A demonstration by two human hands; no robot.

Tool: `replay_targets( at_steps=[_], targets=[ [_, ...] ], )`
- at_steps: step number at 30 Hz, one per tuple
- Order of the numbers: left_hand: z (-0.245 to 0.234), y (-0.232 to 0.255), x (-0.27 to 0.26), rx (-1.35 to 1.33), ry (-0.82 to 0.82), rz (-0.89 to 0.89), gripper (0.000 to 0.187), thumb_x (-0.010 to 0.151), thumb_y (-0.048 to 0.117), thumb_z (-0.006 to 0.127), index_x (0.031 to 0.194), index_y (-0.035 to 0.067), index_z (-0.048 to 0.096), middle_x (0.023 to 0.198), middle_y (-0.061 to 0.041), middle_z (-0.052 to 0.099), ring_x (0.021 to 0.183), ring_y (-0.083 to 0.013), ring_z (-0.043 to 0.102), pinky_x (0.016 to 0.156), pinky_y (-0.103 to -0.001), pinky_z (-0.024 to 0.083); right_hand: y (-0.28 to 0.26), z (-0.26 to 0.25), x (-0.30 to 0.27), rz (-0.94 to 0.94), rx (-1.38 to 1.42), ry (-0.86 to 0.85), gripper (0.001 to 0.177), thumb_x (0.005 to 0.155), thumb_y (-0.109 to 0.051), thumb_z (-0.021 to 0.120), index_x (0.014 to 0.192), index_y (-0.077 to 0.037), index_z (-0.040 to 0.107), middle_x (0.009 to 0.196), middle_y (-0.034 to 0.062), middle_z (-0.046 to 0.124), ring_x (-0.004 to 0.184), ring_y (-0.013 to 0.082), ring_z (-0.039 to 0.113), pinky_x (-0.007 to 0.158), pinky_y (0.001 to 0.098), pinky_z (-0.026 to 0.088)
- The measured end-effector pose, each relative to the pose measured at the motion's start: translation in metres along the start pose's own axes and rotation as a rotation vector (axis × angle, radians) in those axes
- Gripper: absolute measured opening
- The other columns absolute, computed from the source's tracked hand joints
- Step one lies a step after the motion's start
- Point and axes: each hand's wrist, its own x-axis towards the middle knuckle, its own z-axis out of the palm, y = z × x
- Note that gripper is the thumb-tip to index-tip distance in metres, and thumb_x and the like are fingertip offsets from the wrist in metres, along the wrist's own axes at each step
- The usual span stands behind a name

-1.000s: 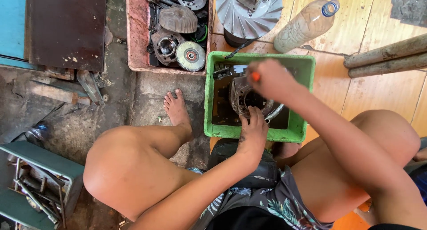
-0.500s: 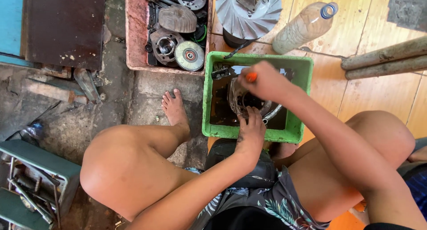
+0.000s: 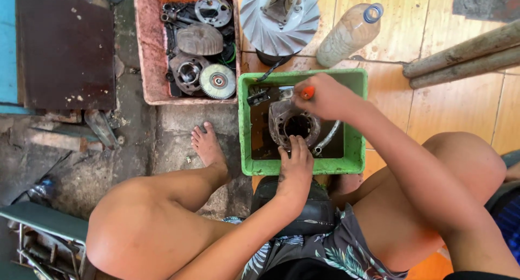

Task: Cleaning a motorcycle engine cylinder block with a brush in a basin of cleaning fluid

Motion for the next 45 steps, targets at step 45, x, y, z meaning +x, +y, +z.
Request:
replay_targets(
  at_steps=[45],
  targets=[
    [0.000,-0.007,0.001,0.000,-0.098,0.059,0.079,0.094,0.064,0.064,0.152,0.013,0.047,0.163,-0.032,0.029,0.153,-0.0497,0.027,0.112,-0.066,0.038,0.031,0.021,-0.083,-0.077,0.367,0.276,0.026,0.093,-0.014,0.064,0.067,-0.010,0.064,0.049,0.0060,0.063,0.047,0.0187,0.061,0.056,0.0294,0.050]
  ],
)
